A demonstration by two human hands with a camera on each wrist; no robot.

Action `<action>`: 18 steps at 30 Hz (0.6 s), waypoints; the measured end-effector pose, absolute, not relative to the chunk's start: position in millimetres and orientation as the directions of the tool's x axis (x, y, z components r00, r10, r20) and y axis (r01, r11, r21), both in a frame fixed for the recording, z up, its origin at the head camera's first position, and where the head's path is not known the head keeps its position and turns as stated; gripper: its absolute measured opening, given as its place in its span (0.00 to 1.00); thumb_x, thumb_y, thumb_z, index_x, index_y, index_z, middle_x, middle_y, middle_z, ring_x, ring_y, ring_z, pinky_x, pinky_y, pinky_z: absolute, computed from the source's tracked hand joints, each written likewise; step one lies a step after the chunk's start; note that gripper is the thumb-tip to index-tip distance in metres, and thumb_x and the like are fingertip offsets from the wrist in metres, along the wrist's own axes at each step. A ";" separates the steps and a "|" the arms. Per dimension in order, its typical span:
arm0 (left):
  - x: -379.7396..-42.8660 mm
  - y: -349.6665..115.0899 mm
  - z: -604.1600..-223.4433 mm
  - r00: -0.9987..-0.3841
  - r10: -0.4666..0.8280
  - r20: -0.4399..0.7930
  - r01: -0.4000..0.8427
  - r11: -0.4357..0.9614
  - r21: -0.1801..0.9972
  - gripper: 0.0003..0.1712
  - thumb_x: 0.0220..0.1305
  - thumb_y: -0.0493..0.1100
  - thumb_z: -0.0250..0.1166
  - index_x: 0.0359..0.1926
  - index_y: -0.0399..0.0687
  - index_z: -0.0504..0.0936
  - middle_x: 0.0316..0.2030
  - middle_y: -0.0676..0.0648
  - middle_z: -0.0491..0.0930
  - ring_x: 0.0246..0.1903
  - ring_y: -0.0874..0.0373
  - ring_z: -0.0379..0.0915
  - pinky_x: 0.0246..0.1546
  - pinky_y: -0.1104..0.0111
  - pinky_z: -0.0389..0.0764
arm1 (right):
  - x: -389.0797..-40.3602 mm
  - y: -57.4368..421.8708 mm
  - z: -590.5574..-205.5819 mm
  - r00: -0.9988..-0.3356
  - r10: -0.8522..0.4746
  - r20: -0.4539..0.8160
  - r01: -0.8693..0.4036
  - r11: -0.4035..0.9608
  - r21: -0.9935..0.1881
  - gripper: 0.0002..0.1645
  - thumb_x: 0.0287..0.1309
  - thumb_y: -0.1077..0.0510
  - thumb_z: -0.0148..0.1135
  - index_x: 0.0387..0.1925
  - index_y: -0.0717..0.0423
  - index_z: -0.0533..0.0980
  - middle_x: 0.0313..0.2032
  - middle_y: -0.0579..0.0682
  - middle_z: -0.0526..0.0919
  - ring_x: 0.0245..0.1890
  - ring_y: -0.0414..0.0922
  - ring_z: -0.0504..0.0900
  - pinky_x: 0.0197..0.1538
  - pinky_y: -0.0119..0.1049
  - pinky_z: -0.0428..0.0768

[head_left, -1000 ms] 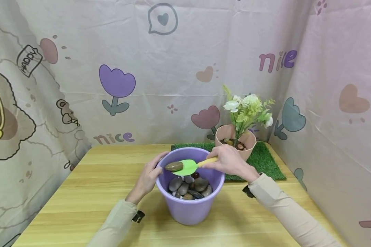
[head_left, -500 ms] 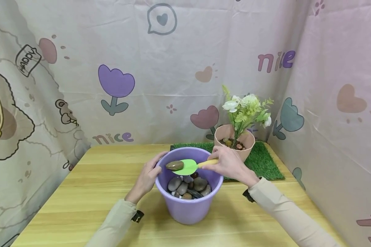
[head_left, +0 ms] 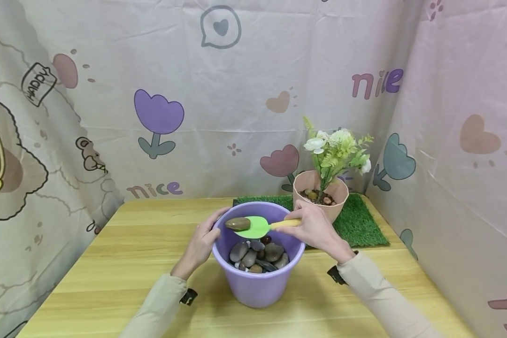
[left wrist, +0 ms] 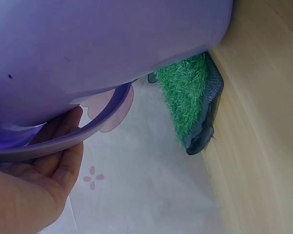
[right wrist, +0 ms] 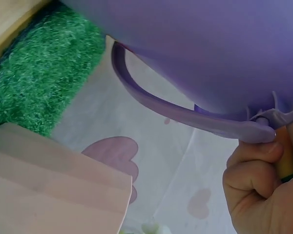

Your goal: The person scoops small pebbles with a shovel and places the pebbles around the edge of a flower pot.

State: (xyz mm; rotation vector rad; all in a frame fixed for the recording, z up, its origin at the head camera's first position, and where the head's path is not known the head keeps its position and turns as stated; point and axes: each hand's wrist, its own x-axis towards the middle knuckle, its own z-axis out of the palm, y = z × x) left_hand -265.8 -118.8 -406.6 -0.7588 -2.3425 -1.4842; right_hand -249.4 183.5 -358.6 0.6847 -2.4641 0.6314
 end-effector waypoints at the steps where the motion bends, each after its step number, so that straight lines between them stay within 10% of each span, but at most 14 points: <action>1: -265.9 -118.8 -406.4 -0.827 0.286 0.484 0.560 0.340 0.756 0.39 0.50 0.32 0.49 0.67 0.51 0.71 0.58 0.44 0.78 0.50 0.50 0.75 0.49 0.65 0.79 | -249.3 183.2 -358.9 -0.747 -0.333 0.575 -0.573 0.762 -0.303 0.15 0.40 0.36 0.76 0.27 0.39 0.89 0.21 0.39 0.62 0.22 0.36 0.61 0.25 0.27 0.66; 18: -264.5 -120.2 -404.8 -0.839 0.287 0.462 0.542 0.357 0.761 0.39 0.52 0.33 0.50 0.68 0.54 0.71 0.61 0.44 0.77 0.50 0.50 0.75 0.49 0.64 0.80 | -244.7 180.7 -359.2 -0.767 -0.285 0.574 -0.540 0.771 -0.338 0.17 0.37 0.36 0.77 0.27 0.40 0.89 0.21 0.39 0.63 0.22 0.36 0.61 0.25 0.28 0.66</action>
